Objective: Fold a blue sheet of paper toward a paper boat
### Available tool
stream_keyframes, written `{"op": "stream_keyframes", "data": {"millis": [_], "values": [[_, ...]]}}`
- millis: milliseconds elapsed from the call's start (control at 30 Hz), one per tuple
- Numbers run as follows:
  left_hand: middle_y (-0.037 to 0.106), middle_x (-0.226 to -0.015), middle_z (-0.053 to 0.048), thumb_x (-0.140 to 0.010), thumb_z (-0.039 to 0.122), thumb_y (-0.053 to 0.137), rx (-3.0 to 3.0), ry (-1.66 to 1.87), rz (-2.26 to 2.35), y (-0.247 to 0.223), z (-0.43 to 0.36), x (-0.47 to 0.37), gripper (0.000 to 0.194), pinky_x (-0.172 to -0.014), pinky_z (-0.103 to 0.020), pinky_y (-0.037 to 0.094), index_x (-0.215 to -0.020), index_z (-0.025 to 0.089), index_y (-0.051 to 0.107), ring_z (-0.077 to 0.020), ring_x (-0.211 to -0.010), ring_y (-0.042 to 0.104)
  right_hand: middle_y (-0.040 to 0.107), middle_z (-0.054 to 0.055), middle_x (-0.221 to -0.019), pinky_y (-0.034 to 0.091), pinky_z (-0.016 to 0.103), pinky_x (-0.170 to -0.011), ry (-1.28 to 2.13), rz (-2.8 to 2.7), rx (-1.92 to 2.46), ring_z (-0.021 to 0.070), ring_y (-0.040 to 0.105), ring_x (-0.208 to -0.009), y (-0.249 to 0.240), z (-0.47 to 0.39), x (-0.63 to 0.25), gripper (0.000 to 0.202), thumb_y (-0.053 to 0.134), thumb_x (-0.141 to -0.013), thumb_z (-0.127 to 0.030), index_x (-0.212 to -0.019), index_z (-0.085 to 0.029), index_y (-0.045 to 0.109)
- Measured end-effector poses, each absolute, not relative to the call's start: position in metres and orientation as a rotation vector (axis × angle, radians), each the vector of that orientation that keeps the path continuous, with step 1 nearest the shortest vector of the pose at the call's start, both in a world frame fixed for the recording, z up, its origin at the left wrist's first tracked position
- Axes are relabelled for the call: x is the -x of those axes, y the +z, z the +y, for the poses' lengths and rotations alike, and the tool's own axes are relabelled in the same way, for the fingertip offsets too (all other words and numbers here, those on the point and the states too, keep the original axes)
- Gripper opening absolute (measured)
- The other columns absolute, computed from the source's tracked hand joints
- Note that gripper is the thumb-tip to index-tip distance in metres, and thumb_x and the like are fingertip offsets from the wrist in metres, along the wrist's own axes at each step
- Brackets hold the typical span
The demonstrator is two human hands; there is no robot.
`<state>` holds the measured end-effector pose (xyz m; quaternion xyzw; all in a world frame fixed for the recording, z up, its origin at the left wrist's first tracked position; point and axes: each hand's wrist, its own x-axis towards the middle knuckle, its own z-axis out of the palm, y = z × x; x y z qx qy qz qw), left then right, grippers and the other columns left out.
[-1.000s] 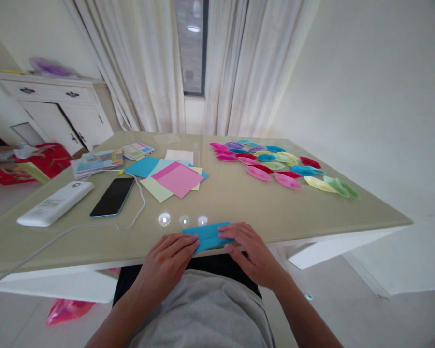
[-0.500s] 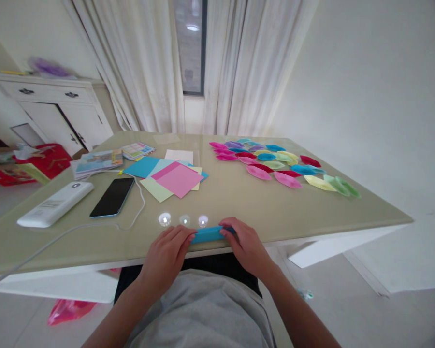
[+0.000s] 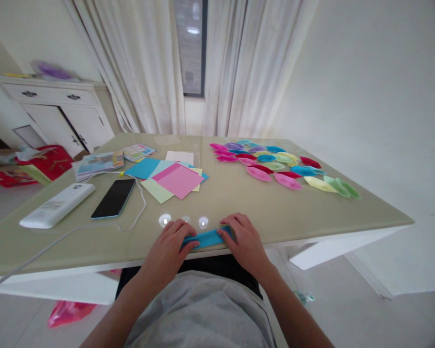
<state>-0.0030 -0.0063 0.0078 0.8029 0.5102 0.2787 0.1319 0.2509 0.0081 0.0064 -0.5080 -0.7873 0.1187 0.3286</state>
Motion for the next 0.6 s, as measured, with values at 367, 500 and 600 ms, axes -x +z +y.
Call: {"op": "stream_keyframes", "data": {"millis": [367,500,600], "values": [[0.071,-0.094,-0.004,-0.098,0.021,0.064,-1.995,0.967,1.282,0.017,-0.021,0.000,0.012,-0.074,-0.033,0.056,-0.100,0.026,0.075,-0.0214,-0.082,0.069,0.078,0.010,-0.119,0.059,0.047,-0.096,0.587,-1.776,1.220,0.0295,0.072,-0.106,0.008,-0.005,-0.256,0.033,0.079,-0.098,-0.038,-0.127,-0.025,0.071],[0.069,-0.092,-0.002,-0.102,0.026,0.062,-1.787,1.052,1.137,0.018,-0.046,-0.013,0.008,-0.078,-0.030,0.055,-0.098,0.025,0.068,-0.0191,-0.085,0.066,0.080,0.007,-0.096,0.062,0.035,-0.080,0.860,-1.582,1.000,0.0230,0.074,-0.085,0.016,-0.018,-0.250,0.026,0.076,-0.099,-0.048,-0.107,-0.023,0.078],[0.072,-0.094,-0.002,-0.102,0.027,0.064,-1.640,1.026,1.060,0.011,-0.060,-0.024,0.005,-0.085,-0.031,0.056,-0.101,0.025,0.068,-0.0193,-0.090,0.070,0.077,0.005,-0.092,0.058,0.032,-0.078,0.940,-1.630,0.877,0.0212,0.071,-0.084,0.027,-0.031,-0.243,0.026,0.073,-0.102,-0.049,-0.104,-0.024,0.079]]}}
